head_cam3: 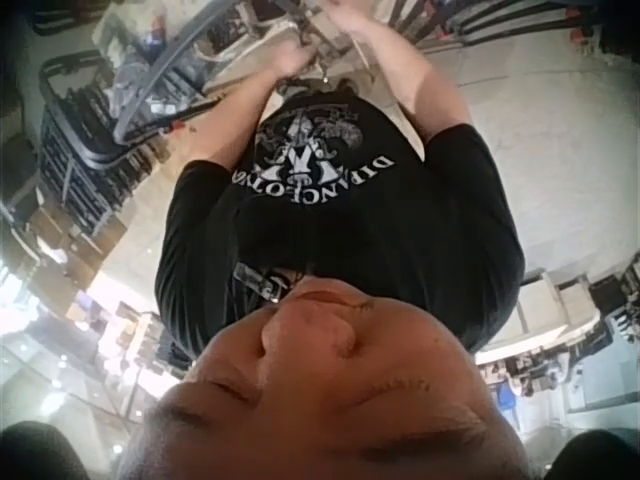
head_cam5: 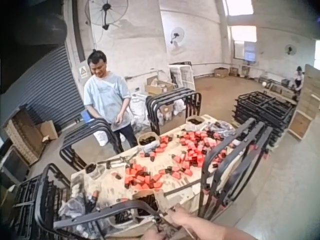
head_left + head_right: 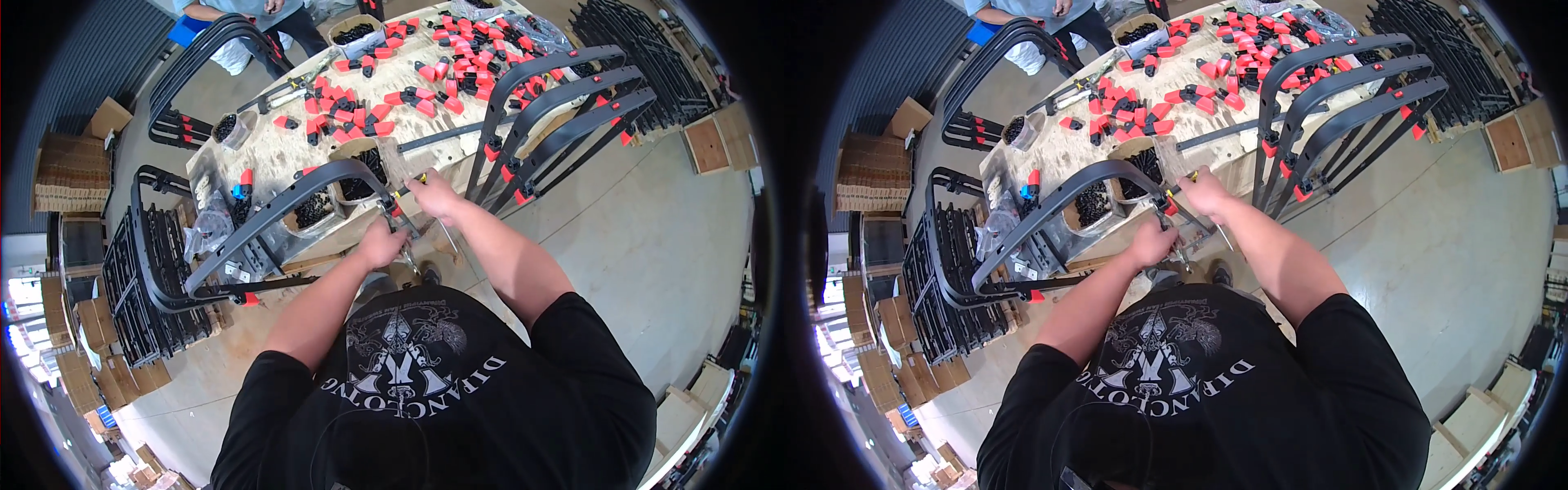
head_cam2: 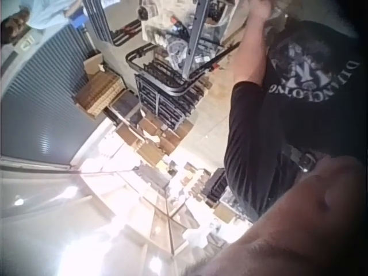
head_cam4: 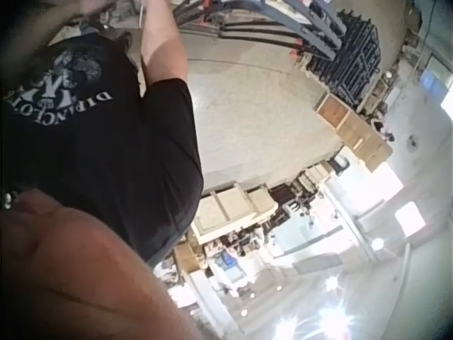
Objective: Assembling black metal frame components by attaching red plastic end caps and securing structural connections at a workbench.
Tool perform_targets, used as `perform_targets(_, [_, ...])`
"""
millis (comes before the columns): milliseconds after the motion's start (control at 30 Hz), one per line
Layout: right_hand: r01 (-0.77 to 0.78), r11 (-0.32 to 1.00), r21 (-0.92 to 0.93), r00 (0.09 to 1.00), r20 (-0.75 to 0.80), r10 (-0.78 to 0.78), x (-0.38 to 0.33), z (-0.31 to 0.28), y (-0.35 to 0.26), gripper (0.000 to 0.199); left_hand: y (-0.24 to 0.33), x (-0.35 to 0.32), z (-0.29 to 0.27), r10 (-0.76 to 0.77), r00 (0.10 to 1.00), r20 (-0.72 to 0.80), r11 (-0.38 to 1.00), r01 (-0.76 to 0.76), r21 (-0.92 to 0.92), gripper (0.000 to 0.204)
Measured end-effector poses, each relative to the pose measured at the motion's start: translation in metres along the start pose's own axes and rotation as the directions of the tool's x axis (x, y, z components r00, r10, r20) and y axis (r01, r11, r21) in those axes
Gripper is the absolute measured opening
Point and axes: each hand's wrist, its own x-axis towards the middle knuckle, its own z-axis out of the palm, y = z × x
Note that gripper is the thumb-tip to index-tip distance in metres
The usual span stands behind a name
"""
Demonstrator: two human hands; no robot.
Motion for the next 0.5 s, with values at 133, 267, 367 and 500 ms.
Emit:
perform_targets(133, [0.095, 0.989, -0.115, 0.982, -0.152, -0.112, -0.003, 0.009, 0.008, 0.072, 0.055, -0.009, -0.021, -0.171, 0.970, 0.175, 0.966, 0.200, -0.164, 0.024])
perform_targets(267, [0.164, 0.965, -0.204, 0.943, -0.256, -0.215, -0.008, 0.017, 0.009, 0.079, 0.033, -0.003, -0.053, 0.088, 0.871, 0.484, 0.053, 0.481, -0.875, 0.021])
perform_targets(367, [0.112, 0.979, -0.171, 0.963, -0.226, -0.149, -0.007, 0.013, 0.006, 0.074, 0.030, -0.015, -0.010, 0.021, 0.995, 0.095, 0.882, 0.026, -0.470, 0.015])
perform_targets(500, [0.081, 0.993, -0.088, 0.974, -0.205, -0.098, -0.014, 0.013, 0.001, 0.068, 0.029, -0.010, -0.013, -0.087, 0.975, 0.205, 0.848, 0.180, -0.498, 0.018])
